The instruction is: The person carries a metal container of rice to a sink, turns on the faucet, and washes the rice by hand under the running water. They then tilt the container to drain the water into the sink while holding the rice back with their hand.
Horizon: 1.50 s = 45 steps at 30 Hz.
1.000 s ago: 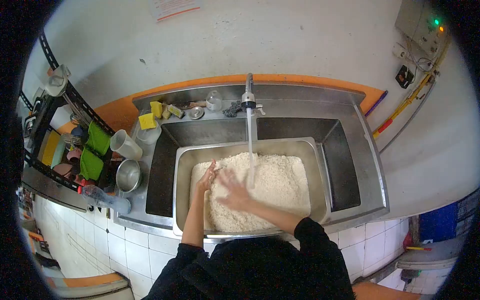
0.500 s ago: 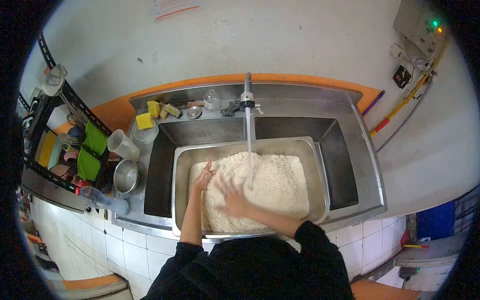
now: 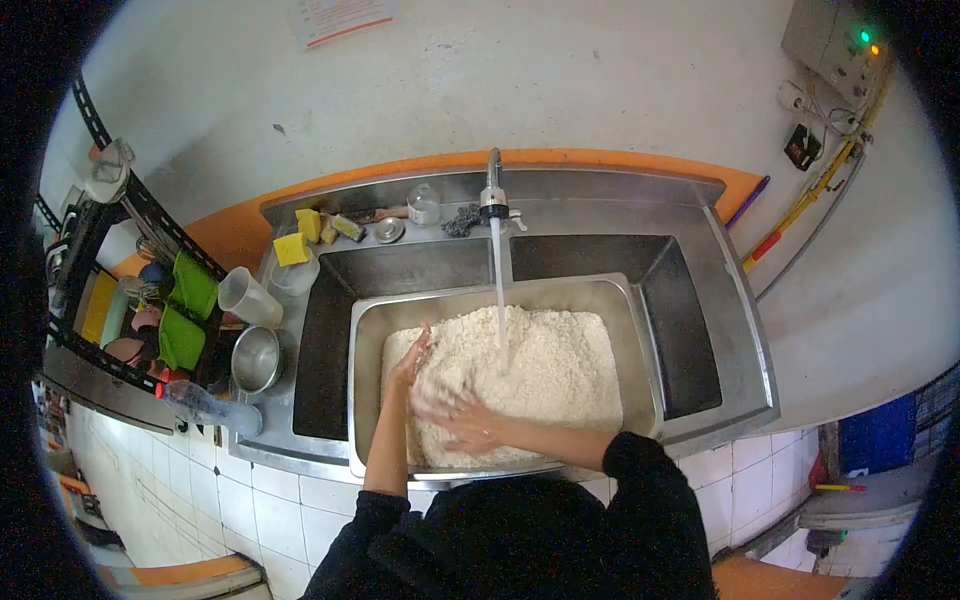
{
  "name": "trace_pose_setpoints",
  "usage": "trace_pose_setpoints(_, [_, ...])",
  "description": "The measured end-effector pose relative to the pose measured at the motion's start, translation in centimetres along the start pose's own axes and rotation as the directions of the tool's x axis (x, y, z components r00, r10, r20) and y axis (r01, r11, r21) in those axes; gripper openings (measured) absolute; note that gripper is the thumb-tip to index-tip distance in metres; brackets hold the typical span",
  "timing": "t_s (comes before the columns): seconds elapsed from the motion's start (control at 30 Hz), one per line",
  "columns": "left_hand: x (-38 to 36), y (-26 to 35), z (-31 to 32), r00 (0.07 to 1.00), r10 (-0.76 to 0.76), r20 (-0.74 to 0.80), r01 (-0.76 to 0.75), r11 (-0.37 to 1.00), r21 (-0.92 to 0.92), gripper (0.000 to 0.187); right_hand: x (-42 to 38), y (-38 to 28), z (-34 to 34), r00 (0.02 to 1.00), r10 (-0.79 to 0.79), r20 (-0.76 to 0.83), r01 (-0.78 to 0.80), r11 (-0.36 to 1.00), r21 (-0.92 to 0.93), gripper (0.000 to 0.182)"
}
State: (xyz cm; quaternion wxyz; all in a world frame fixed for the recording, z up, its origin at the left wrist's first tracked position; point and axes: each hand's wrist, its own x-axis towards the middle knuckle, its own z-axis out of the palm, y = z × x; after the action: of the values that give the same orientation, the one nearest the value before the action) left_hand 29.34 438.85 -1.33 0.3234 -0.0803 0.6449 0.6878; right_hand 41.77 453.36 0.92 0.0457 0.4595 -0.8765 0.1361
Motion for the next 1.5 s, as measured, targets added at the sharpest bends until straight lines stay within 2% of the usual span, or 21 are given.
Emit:
trace_pose_setpoints(0.1, [-2.4, 2.1, 1.4, 0.991, -0.126, -0.053, 0.132, 0.984, 0.119, 0.080, -2.2, 5.1, -1.8, 0.933, -0.236, 0.273, 0.216, 0.971, 0.104, 0.065])
trace_pose_setpoints(0.2, [-1.8, 1.4, 1.3, 0.989, 0.037, 0.141, -0.076, 0.955, 0.286, 0.079, -3.6, 7.5, -3.4, 0.944, 0.102, 0.313, -0.091, 0.995, -0.050, 0.061])
trace_pose_setpoints(0.27, [0.1, 0.5, 0.5, 0.916, -0.011, 0.400, -0.188, 0.870, 0.455, 0.076, -4.0, 7.5, -1.3, 0.779, 0.619, 0.101, -0.573, 0.768, -0.287, 0.062])
trace_pose_setpoints(0.3, [-0.2, 0.8, 0.6, 0.919, -0.011, 0.394, -0.186, 0.870, 0.457, 0.076, -4.4, 7.3, -1.1, 0.783, 0.614, 0.100, -0.569, 0.772, -0.283, 0.062])
trace_pose_setpoints(0.37, [-1.3, 1.5, 1.3, 0.961, 0.088, 0.260, -0.264, 0.558, 0.787, 0.069, -5.9, 6.9, -1.8, 0.766, 0.633, 0.113, -0.581, 0.756, -0.301, 0.063])
trace_pose_setpoints(0.47, [-1.4, 1.3, 0.1, 0.963, 0.231, 0.140, -0.210, 0.315, 0.926, 0.057, -7.7, 5.8, -5.4, 0.723, 0.670, 0.168, -0.640, 0.741, -0.201, 0.062])
trace_pose_setpoints(0.6, [-1.5, 0.9, -2.6, 0.947, 0.318, -0.042, -0.099, 0.414, 0.905, 0.051, -11.2, 9.0, -8.3, 0.736, 0.589, 0.333, -0.620, 0.784, -0.016, 0.057])
trace_pose_setpoints(0.7, [-2.3, 1.0, -2.5, 0.915, 0.274, -0.297, 0.197, 0.338, 0.920, 0.039, -13.8, 11.7, -9.1, 0.703, 0.633, 0.324, -0.701, 0.692, 0.170, 0.051])
trace_pose_setpoints(0.8, [-1.4, -0.9, -3.3, 0.928, 0.331, -0.174, 0.190, -0.017, 0.982, 0.031, -15.7, 12.2, -7.8, 0.703, 0.707, 0.078, -0.701, 0.707, -0.094, 0.041])
trace_pose_setpoints(0.9, [-0.3, -2.5, -3.6, 0.900, 0.336, -0.276, 0.262, 0.087, 0.961, 0.026, -16.8, 12.2, -4.1, 0.521, 0.853, -0.044, -0.850, 0.522, 0.066, 0.043])
trace_pose_setpoints(1.0, [-2.5, -0.3, -1.7, 0.897, 0.202, -0.394, 0.375, 0.128, 0.918, 0.024, -14.9, 10.9, -6.6, 0.308, 0.927, 0.213, -0.951, 0.309, 0.032, 0.050])
trace_pose_setpoints(1.07, [-1.2, -2.2, -3.8, 0.928, 0.111, -0.357, 0.347, 0.097, 0.933, 0.026, -13.9, 10.9, -9.5, 0.096, 0.708, 0.700, -0.995, 0.072, 0.064, 0.066])
trace_pose_setpoints(1.1, [-0.6, -2.8, -4.5, 0.947, 0.019, -0.320, 0.318, 0.079, 0.945, 0.029, -15.7, 11.8, -7.1, 0.096, 0.709, 0.698, -0.995, 0.070, 0.065, 0.066])
trace_pose_setpoints(1.17, [-0.6, -1.9, -4.2, 0.938, -0.191, -0.289, 0.322, 0.173, 0.931, 0.034, -20.6, 14.4, 0.1, 0.406, 0.545, 0.733, -0.881, 0.021, 0.472, 0.078])
trace_pose_setpoints(1.2, [-0.9, -1.4, -4.0, 0.893, -0.389, -0.228, 0.345, 0.264, 0.901, 0.040, -20.2, 13.9, -0.5, 0.406, 0.545, 0.734, -0.882, 0.023, 0.471, 0.078])
trace_pose_setpoints(1.23, [-2.0, -1.0, -3.3, 0.892, -0.390, -0.229, 0.346, 0.265, 0.900, 0.040, -19.3, 12.8, -1.6, 0.260, 0.513, 0.818, -0.905, -0.166, 0.392, 0.080])
trace_pose_setpoints(1.27, [-3.6, -0.7, -1.9, 0.830, -0.413, -0.374, 0.546, 0.469, 0.694, 0.046, -18.3, 11.9, -2.4, 0.114, 0.450, 0.886, -0.891, -0.347, 0.291, 0.083])
trace_pose_setpoints(1.3, [-4.4, -0.6, -1.0, 0.735, -0.468, -0.490, 0.667, 0.625, 0.404, 0.052, -17.5, 11.5, -2.5, 0.113, 0.449, 0.886, -0.891, -0.348, 0.290, 0.083])
trace_pose_setpoints(1.4, [-4.6, -0.8, -0.6, 0.802, -0.498, -0.330, 0.597, 0.687, 0.414, 0.065, -16.5, 11.5, 0.3, 0.110, 0.398, 0.911, -0.827, -0.471, 0.306, 0.080])
trace_pose_setpoints(1.47, [-4.4, -0.7, -0.6, 0.818, -0.496, -0.291, 0.575, 0.718, 0.392, 0.063, -16.6, 13.3, 8.7, 0.574, 0.274, 0.772, -0.523, -0.603, 0.602, 0.070])
trace_pose_setpoints(1.5, [-4.2, -0.7, -0.6, 0.833, -0.496, -0.247, 0.554, 0.748, 0.366, 0.062, -16.2, 13.1, 9.6, 0.578, 0.271, 0.770, -0.524, -0.600, 0.605, 0.070])
